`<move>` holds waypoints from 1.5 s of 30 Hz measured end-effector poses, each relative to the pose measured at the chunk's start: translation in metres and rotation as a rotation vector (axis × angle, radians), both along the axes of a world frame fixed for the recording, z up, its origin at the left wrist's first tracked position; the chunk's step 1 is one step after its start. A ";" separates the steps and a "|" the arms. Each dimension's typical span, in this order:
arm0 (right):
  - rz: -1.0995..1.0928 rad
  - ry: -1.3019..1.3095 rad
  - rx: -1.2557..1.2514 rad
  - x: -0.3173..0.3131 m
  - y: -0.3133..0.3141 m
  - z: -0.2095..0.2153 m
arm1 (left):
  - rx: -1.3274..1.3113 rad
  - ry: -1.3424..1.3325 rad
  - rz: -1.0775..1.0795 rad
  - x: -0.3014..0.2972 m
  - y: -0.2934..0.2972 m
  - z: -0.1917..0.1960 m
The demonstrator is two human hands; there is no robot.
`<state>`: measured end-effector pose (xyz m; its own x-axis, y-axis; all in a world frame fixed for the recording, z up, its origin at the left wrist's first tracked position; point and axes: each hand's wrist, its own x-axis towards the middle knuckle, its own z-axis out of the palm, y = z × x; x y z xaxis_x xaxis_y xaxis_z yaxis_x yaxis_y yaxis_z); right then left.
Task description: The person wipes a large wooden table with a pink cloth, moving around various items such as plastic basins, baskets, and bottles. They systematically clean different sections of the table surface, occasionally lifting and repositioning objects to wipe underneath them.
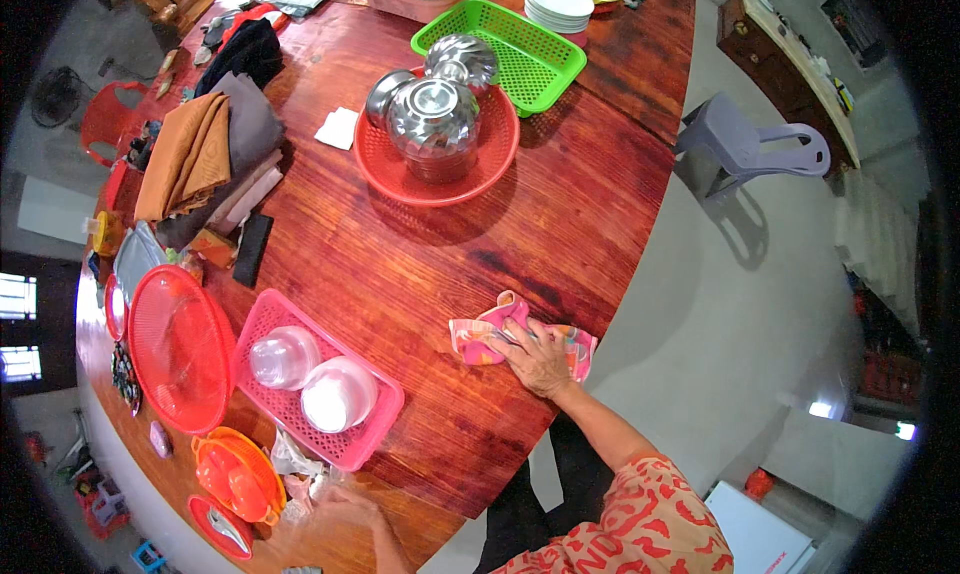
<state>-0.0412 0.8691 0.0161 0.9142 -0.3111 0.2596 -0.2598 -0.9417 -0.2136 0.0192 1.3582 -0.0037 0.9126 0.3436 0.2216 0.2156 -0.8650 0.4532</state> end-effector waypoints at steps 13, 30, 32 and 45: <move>-0.011 0.102 0.030 0.051 -0.110 0.000 | -0.101 0.311 -0.070 -0.096 -0.170 0.048; 0.245 -0.001 0.008 0.120 -0.037 -0.004 | 0.093 0.411 -0.194 -0.134 -0.222 0.040; 0.250 -0.020 -0.034 0.106 -0.019 -0.005 | 0.063 0.428 -0.224 -0.127 -0.226 0.048; 0.718 0.016 0.043 0.005 0.074 0.003 | 0.155 0.716 -0.268 -0.122 -0.220 0.062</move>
<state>-0.0361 0.9435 0.0189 0.9005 0.3592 0.2451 0.4174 -0.8721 -0.2554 -0.1025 1.1381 0.0585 0.8988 0.1045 -0.4258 0.1850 -0.9709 0.1523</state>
